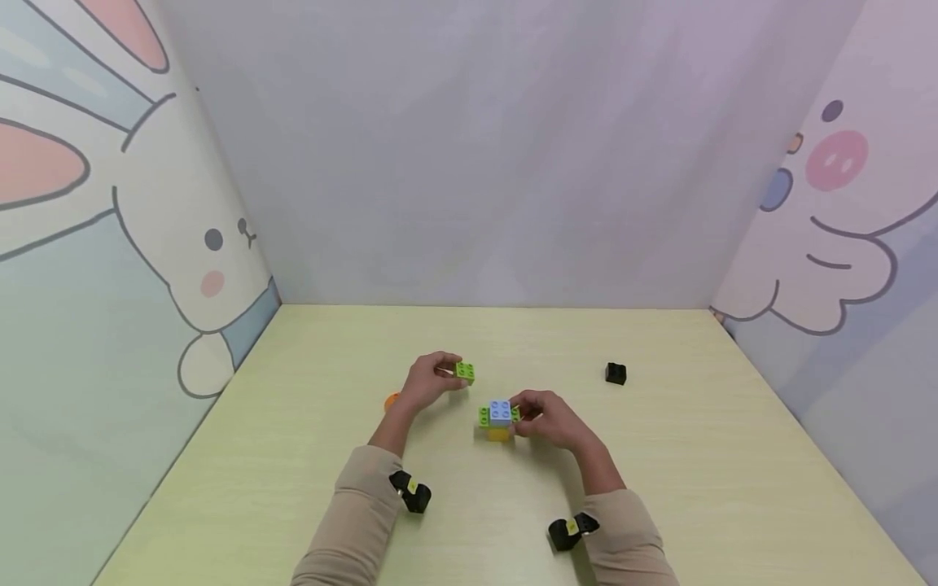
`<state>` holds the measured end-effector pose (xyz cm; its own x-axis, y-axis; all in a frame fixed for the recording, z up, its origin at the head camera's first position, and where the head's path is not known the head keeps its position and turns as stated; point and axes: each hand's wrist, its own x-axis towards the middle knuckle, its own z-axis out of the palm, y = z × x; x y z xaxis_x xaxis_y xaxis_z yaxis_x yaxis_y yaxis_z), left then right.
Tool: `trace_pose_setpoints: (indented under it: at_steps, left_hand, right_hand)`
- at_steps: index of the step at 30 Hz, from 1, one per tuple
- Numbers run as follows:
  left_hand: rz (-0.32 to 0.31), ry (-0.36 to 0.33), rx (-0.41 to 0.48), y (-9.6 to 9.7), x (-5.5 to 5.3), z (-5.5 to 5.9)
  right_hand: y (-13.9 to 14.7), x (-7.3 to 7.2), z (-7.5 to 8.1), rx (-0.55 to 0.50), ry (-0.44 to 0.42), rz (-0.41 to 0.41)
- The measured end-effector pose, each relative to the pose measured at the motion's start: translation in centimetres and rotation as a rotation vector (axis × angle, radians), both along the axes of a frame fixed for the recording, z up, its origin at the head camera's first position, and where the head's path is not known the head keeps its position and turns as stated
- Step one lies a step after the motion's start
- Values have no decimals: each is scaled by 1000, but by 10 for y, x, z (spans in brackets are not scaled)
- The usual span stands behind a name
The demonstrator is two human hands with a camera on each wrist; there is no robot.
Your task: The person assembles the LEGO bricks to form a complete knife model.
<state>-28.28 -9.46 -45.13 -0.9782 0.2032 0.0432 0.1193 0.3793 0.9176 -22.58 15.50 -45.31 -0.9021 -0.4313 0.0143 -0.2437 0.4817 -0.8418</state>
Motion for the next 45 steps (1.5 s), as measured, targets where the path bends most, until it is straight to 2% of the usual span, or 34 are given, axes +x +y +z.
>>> trace_pose_setpoints:
  at_steps: [10,16,21,31,36,42,43,45]
  left_hand:
    - [-33,7,10,10,17,8]
    - [-52,-43,31,16,29,10]
    - [-75,-39,53,21,37,13]
    - [-75,3,86,30,46,19]
    - [-115,3,107,35,50,22]
    - [-150,-4,127,39,55,18]
    - [-158,0,129,39,59,21]
    - [-170,7,137,40,61,20]
  right_hand:
    - [2,-3,2,23,28,1]
    - [0,-1,3,22,-9,-2]
    - [0,-1,1,18,6,0]
    - [1,-2,-1,-6,3,15]
    - [3,-3,-1,1,27,15]
    - [5,-3,-2,-27,25,36]
    - [5,-3,-2,-28,25,41]
    - [3,3,8,-25,26,50]
